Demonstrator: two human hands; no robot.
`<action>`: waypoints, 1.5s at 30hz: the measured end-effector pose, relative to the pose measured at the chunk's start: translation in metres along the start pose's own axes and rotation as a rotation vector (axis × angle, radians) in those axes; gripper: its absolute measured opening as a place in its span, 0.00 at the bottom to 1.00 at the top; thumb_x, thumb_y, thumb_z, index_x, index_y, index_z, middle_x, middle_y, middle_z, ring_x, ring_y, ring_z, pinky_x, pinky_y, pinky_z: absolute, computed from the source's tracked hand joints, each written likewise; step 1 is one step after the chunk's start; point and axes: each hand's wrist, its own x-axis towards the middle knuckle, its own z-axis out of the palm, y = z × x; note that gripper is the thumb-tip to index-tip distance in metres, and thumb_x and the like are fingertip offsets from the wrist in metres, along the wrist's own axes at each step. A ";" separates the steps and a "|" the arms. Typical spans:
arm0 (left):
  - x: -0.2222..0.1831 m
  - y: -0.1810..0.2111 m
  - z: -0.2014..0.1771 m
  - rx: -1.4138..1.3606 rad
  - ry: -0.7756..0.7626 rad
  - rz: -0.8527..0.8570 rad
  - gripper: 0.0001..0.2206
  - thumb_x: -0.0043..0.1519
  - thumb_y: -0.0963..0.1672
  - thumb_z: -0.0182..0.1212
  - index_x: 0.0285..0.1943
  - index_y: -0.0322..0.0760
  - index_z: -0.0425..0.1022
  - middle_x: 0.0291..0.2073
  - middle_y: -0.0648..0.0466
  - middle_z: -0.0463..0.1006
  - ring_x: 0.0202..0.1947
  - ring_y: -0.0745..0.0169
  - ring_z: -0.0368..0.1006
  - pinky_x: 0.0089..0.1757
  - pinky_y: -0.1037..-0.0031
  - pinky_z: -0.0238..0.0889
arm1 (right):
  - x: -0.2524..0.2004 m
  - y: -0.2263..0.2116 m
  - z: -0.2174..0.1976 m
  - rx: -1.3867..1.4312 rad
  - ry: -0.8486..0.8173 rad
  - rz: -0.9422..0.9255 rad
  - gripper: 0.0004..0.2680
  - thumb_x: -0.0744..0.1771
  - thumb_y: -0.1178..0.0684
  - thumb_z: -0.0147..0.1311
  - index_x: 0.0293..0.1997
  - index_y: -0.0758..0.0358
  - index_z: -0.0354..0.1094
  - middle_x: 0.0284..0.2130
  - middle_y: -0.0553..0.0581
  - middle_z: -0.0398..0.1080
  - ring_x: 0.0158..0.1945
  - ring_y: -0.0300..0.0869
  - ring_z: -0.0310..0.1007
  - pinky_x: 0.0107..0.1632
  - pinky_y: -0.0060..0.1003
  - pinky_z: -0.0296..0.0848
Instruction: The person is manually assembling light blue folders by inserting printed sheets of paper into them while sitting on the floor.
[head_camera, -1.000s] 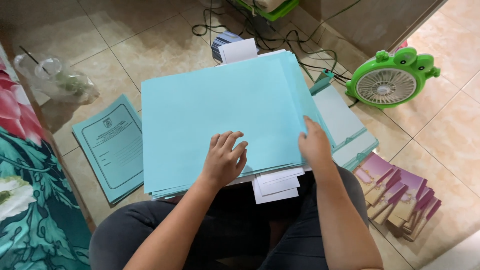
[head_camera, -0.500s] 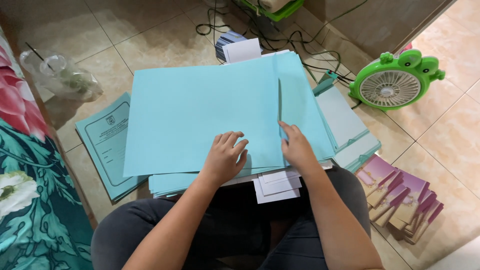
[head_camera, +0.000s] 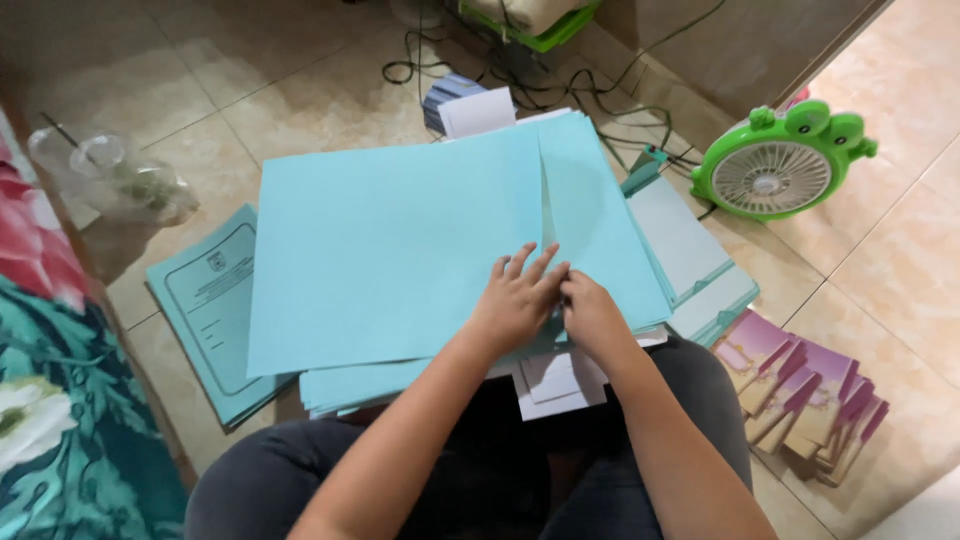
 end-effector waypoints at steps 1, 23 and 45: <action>0.001 0.000 -0.003 -0.004 0.010 0.006 0.23 0.65 0.50 0.52 0.71 0.47 0.66 0.68 0.46 0.68 0.68 0.37 0.62 0.57 0.49 0.58 | -0.002 -0.004 -0.007 -0.010 0.007 0.001 0.10 0.66 0.61 0.45 0.46 0.61 0.75 0.50 0.57 0.73 0.57 0.55 0.73 0.59 0.44 0.73; 0.004 -0.004 -0.002 -0.113 -0.407 -0.330 0.34 0.63 0.51 0.37 0.78 0.28 0.52 0.77 0.41 0.52 0.78 0.43 0.44 0.69 0.48 0.33 | 0.244 0.042 0.003 -0.523 -0.148 -0.057 0.24 0.74 0.40 0.23 0.81 0.58 0.35 0.79 0.56 0.36 0.81 0.49 0.34 0.78 0.52 0.36; 0.001 -0.019 0.004 -0.046 -0.466 -0.564 0.31 0.70 0.53 0.34 0.82 0.37 0.44 0.79 0.37 0.38 0.79 0.32 0.27 0.69 0.36 0.20 | -0.011 -0.006 0.003 -0.459 -0.313 -0.026 0.25 0.74 0.39 0.23 0.80 0.58 0.31 0.79 0.60 0.32 0.80 0.52 0.30 0.76 0.51 0.32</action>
